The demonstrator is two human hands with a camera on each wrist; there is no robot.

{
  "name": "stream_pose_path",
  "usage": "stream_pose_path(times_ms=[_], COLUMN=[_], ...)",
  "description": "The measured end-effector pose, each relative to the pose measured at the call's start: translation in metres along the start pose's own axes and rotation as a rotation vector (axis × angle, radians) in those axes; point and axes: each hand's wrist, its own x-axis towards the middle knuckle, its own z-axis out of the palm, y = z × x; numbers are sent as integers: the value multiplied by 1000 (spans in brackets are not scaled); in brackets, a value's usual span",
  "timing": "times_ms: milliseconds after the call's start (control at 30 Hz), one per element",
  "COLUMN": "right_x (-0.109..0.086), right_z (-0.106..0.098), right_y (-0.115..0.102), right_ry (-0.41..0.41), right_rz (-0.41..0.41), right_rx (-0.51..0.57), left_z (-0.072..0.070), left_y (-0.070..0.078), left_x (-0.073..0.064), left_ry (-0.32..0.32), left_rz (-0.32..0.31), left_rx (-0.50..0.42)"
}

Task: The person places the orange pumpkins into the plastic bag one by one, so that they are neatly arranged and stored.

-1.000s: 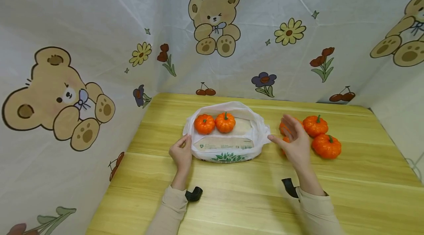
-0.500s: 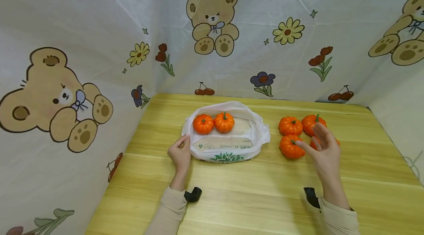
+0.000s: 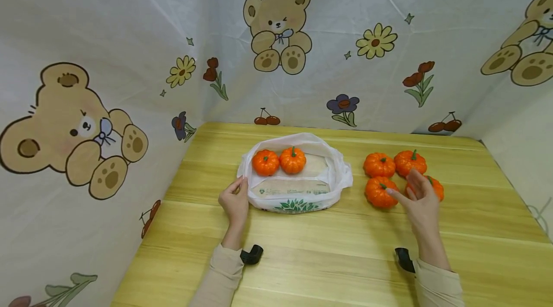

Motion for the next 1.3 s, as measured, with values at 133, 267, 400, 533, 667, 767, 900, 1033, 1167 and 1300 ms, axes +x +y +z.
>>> stream_pose_path(times_ms=[133,267,400,533,667,767,900,1033,1167,1300], right_x=[2,5,8,9,9,8,8,8,8,8], right_z=[1,3,4,4,4,5,6,5,4,5], right_y=[5,10,16,19,21,22,24,27,30,33], right_ry=[-7,-3,-16,-37,-47,-52,-59,-66,-83,-107], right_rz=[35,57,68,81,82,84,89,96,97,87], right_rx=[-1,21,6,-10,-28,-49,-83,-115,-148,-161], left_z=[0,0,0,0,0,0,0,0,0,0], left_y=[0,0,-1,-1,-2,-3,-3,-2,-1,-1], left_x=[1,1,1,0,0,0,0,0,0,0], left_ry=[1,-3,-7,-8,-8,-12,-15,-12,-11,-10], left_rz=[-3,-15,-22,-19,-10,-5,2,3,-3,-7], left_rx=[0,-2,-2,-4,-5,2,4,5,3,1])
